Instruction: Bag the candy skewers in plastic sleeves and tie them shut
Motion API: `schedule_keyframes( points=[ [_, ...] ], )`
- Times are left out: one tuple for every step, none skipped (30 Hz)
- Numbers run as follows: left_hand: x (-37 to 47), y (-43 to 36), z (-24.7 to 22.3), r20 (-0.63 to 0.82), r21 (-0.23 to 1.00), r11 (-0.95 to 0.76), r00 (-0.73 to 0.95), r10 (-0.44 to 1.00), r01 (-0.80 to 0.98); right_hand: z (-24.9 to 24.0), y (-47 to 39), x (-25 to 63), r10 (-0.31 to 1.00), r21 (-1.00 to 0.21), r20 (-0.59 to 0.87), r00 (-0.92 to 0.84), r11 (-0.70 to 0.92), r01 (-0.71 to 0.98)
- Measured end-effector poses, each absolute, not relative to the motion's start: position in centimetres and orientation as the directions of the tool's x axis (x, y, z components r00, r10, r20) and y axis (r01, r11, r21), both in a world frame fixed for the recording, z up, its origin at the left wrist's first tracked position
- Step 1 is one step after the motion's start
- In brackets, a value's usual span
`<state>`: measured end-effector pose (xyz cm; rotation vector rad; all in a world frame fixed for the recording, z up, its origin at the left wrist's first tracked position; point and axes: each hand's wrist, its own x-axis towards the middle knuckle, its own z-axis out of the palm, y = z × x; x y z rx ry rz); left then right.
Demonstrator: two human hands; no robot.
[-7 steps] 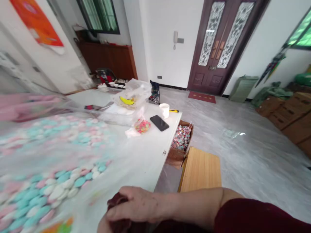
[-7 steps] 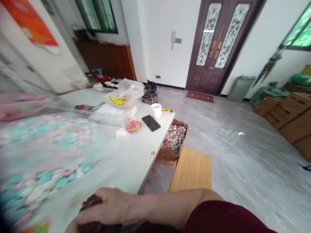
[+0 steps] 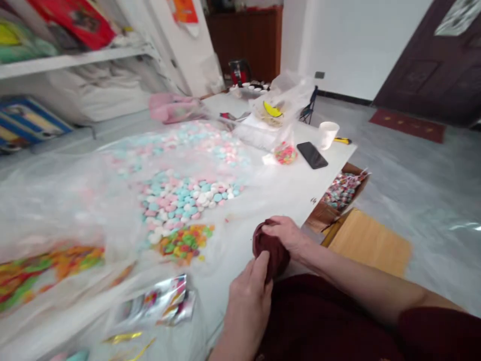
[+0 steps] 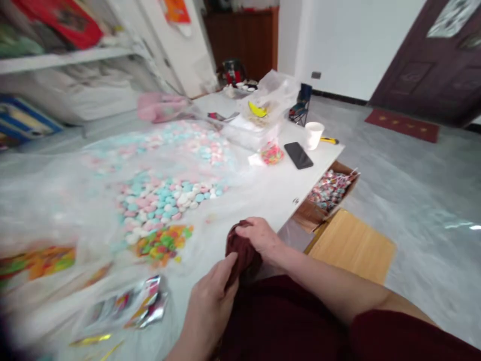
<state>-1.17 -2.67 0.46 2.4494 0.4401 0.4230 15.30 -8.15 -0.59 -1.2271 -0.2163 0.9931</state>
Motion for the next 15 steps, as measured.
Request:
schedule_keyframes(
  points=[
    [-1.3,-3.1,0.7,0.189,0.695,-0.69,0.873,0.449,0.204,-0.7,-8.8,16.0,0.704,-0.862,-0.36,0.612,-0.001,-0.507],
    [-1.4,-3.5,1.0,0.154,0.772,-0.596,0.846,0.51,0.22,-0.6,-9.5,16.6,0.68,-0.865,-0.372,0.631,-0.008,-0.502],
    [-1.6,-3.8,1.3,0.084,0.838,-0.481,0.813,0.577,0.255,-0.5,-10.1,17.2,0.673,-0.876,-0.368,0.641,-0.02,-0.482],
    [-1.7,-4.0,1.6,-0.016,0.888,-0.347,0.775,0.632,0.301,-0.3,-10.8,17.7,0.66,-0.888,-0.354,0.663,-0.013,-0.461],
    [-1.7,-4.0,1.9,-0.125,0.92,-0.199,0.734,0.668,0.338,0.0,-11.3,18.0,0.658,-0.895,-0.339,0.672,-0.004,-0.447],
    [-1.7,-3.9,2.1,-0.23,0.936,-0.041,0.693,0.684,0.351,0.3,-11.7,18.1,0.655,-0.903,-0.317,0.686,0.012,-0.429],
    [-1.7,-3.7,2.2,-0.319,0.936,0.119,0.655,0.685,0.331,0.7,-11.9,18.0,0.651,-0.913,-0.288,0.702,0.033,-0.406],
    [-1.7,-3.4,2.2,-0.389,0.921,0.269,0.618,0.683,0.282,1.1,-12.0,17.7,0.654,-0.928,-0.251,0.713,0.048,-0.371],
    [-1.6,-3.0,2.1,-0.443,0.892,0.399,0.582,0.682,0.212,1.6,-11.9,17.2,0.662,-0.946,-0.203,0.722,0.057,-0.318],
    [-1.6,-2.5,1.9,-0.486,0.855,0.5,0.549,0.68,0.136,2.0,-11.6,16.4,0.687,-0.967,-0.139,0.714,0.06,-0.247],
    [-1.5,-2.1,1.7,-0.521,0.817,0.572,0.523,0.675,0.074,2.5,-11.3,15.5,0.745,-0.987,-0.055,0.665,0.061,-0.15],
    [-1.5,-1.7,1.5,-0.555,0.783,0.621,0.501,0.665,0.043,2.7,-10.9,14.4,0.814,-0.997,0.038,0.579,0.074,-0.038],
    [-1.5,-1.3,1.5,-0.583,0.76,0.649,0.482,0.653,0.04,2.8,-10.4,13.3,0.893,-0.991,0.128,0.431,0.102,0.084],
    [-1.5,-1.1,1.4,-0.603,0.749,0.66,0.474,0.642,0.059,2.5,-9.8,12.2,0.955,-0.958,0.226,0.193,0.181,0.224],
    [-1.4,-1.0,1.5,-0.615,0.75,0.655,0.46,0.641,0.09,1.9,-9.3,11.4,0.953,-0.909,0.297,0.059,0.264,0.323]
  ],
)
